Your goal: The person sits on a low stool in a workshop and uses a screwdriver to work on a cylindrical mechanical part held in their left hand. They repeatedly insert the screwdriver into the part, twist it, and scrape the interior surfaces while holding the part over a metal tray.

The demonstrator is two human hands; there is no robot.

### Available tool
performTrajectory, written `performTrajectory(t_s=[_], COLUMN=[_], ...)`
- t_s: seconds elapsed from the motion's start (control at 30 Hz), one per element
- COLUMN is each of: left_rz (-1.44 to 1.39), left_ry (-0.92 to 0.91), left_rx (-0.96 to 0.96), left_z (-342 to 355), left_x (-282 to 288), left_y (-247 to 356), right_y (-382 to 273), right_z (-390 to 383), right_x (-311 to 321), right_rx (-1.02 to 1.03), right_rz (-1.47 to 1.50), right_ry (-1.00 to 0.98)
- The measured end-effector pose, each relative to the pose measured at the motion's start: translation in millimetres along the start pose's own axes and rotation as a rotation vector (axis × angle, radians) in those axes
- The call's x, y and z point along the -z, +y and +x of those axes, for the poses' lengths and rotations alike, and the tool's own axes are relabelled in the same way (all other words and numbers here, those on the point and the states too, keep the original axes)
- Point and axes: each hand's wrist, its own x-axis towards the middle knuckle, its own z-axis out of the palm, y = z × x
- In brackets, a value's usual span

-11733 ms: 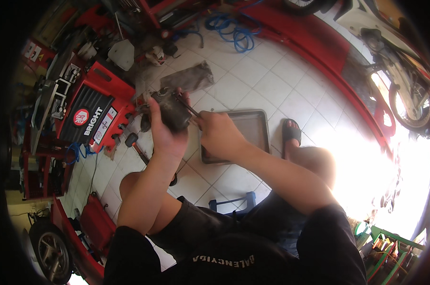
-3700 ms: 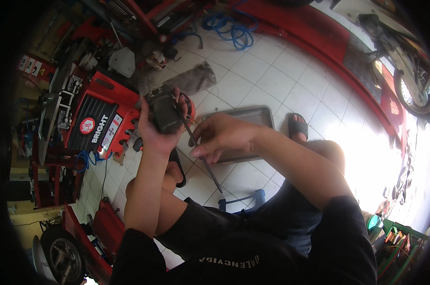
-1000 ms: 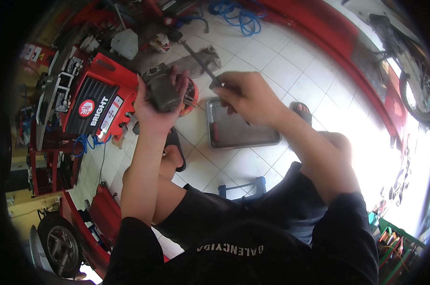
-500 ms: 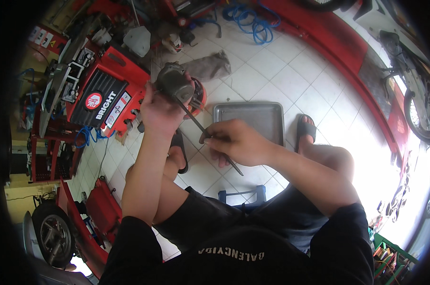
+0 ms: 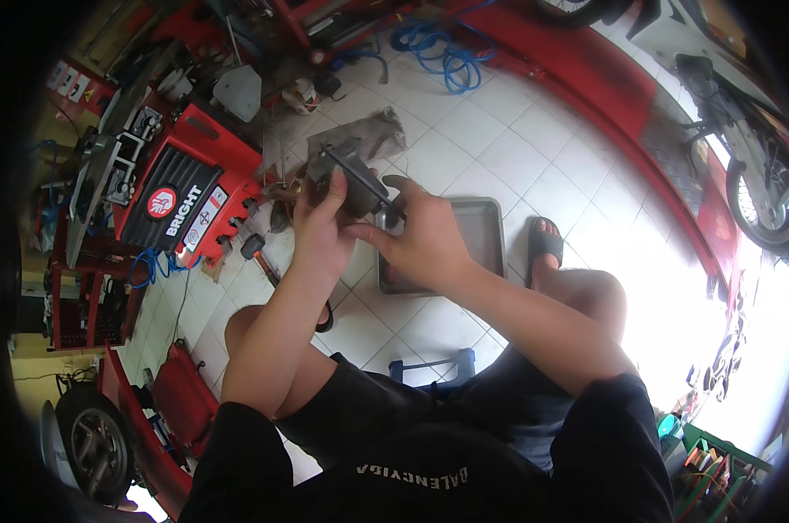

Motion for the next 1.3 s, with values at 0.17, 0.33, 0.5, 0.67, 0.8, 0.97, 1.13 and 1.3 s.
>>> performTrajectory(t_s=[0.17, 0.33, 0.5, 0.67, 0.8, 0.97, 1.13, 1.3], left_rz=[-0.027, 0.045, 0.024, -0.224, -0.364, -0.383, -0.501, -0.509], left_ry=[-0.017, -0.078, -0.143, -0.205, -0.043, 0.206, 0.351, 0.320], left_rx=[-0.051, -0.049, -0.072, 0.240, 0.320, 0.288, 0.250, 0.242], left_z=[6, 5, 5, 3, 11, 22, 31, 23], left_x=[4, -3, 17, -10, -2, 22, 34, 36], left_y=[-7, 3, 6, 20, 20, 24, 30, 28], right_y=[-8, -7, -17, -12, -23, -36, -17, -14], right_z=[8, 11, 9, 2, 11, 4, -6, -7], right_x=[4, 14, 15, 6, 9, 20, 9, 1], right_rx=[-0.053, -0.194, -0.351, -0.461, -0.407, -0.105, 0.023, 0.047], right_rz=[0.021, 0.031, 0.489, 0.676, 0.225, -0.002, 0.096, 0.002], right_ry=[-0.044, -0.098, -0.165, -0.250, -0.448, -0.435, -0.416, -0.414])
